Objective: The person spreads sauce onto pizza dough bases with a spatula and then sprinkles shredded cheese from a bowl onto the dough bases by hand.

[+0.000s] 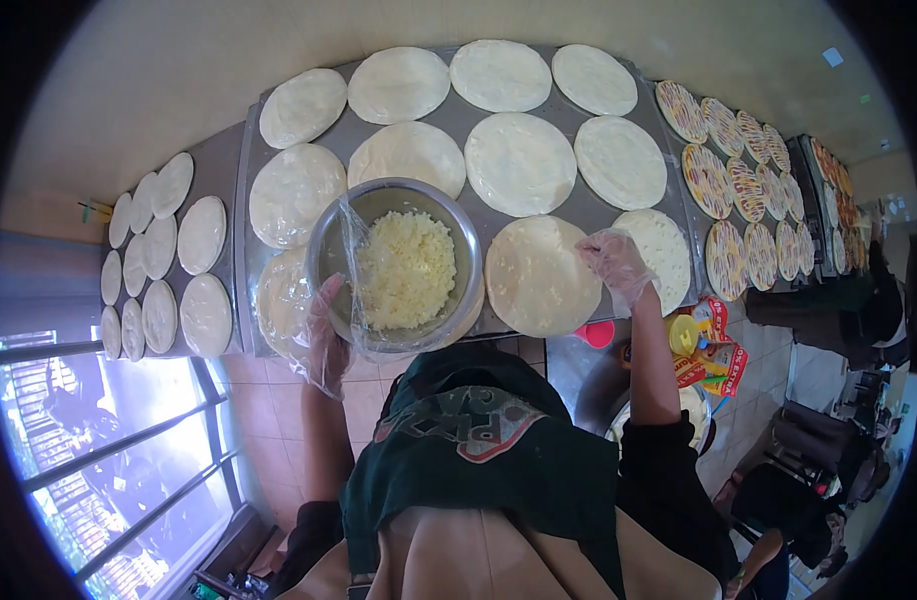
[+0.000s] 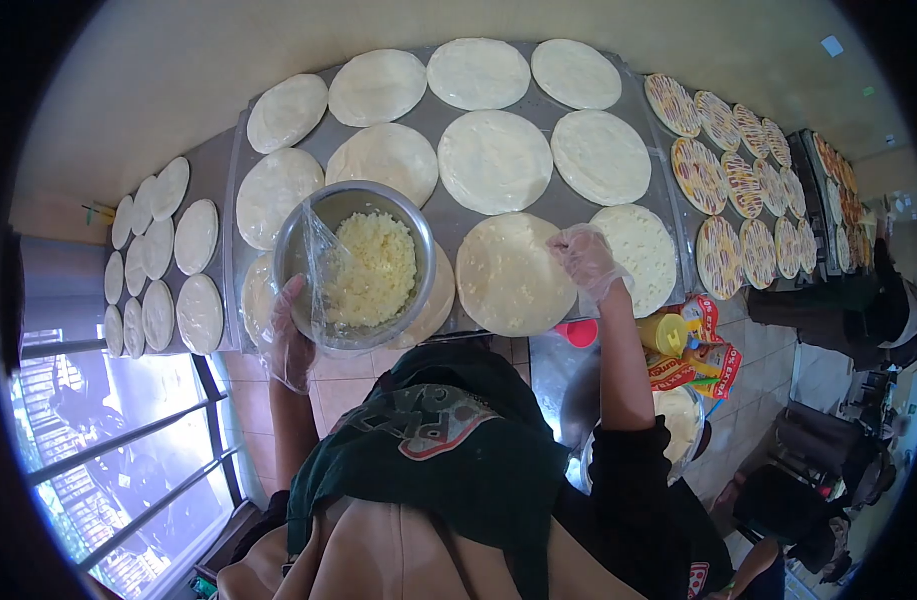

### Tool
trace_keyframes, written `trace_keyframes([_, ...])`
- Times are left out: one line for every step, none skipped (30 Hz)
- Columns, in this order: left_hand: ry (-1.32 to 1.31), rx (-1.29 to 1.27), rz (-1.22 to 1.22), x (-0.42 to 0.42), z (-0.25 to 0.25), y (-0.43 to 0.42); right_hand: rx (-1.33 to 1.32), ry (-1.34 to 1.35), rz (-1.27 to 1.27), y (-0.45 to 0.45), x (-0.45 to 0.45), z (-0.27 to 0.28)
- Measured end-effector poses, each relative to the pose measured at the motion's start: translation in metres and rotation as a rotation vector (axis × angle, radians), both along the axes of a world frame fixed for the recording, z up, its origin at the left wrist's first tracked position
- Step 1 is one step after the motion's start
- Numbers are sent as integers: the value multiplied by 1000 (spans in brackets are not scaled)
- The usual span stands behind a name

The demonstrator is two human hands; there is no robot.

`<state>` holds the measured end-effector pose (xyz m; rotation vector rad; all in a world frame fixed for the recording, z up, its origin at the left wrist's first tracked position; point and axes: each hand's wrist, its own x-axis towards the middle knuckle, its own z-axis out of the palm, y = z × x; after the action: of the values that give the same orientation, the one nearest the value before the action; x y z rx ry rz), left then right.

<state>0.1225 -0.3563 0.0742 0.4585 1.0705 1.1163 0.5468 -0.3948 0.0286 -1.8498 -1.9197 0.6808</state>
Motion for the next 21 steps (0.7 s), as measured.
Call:
trace_keyframes([-2,13,-11,1,0,0,28,-62,-41,-2,0,0])
trace_keyframes([-2,13,-12,2,1,0,28,-62,-43,-6,1,-3])
trace_keyframes([-11,13,2,2,1,0,37,-51,-27,-9,2,-7])
trace_keyframes([-19,14,16,3,1,0,47,-39,-10,-13,3,-11])
trace_keyframes([-18,13,16,1,-1,0,46,-38,-10,-16,5,-14])
trace_keyframes([-8,22,18,-1,-4,1,-17,-12,-40,-17,1,-9])
trace_keyframes([2,31,20,-2,-6,1,-81,14,-70,-18,-2,-3])
trace_keyframes([2,30,21,-3,-8,1,-82,15,-69,-18,-5,2])
trace_keyframes([-7,26,28,-3,-7,2,-182,99,-177,-18,-8,8])
trace_keyframes([-16,21,35,-3,-7,2,-281,183,-285,-19,-10,11])
trace_keyframes([-15,22,37,-2,-6,2,-281,184,-283,-21,-11,10])
trace_keyframes([-16,19,40,-2,-4,2,-172,55,-208,-22,-12,10])
trace_keyframes([-17,16,44,-1,-2,2,-64,-73,-133,-24,-12,10])
trace_keyframes([-16,14,45,0,0,2,-66,-73,-132,-24,-14,7])
trace_keyframes([-18,0,36,1,2,3,50,-3,-31,-22,-19,4])
trace_keyframes([-20,-13,27,1,3,4,165,67,68,-21,-24,2])
trace_keyframes([-20,-14,26,0,0,4,165,67,67,-23,-30,0])
trace_keyframes([-7,-9,37,-2,-6,5,19,245,83,-25,-39,1])
trace_keyframes([6,-4,48,-3,-8,5,-128,422,99,-26,-47,3])
trace_keyframes([6,-5,48,-3,-8,6,-128,422,98,-26,-55,5])
trace_keyframes([6,-4,40,-1,-5,6,-164,311,102,-24,-62,10])
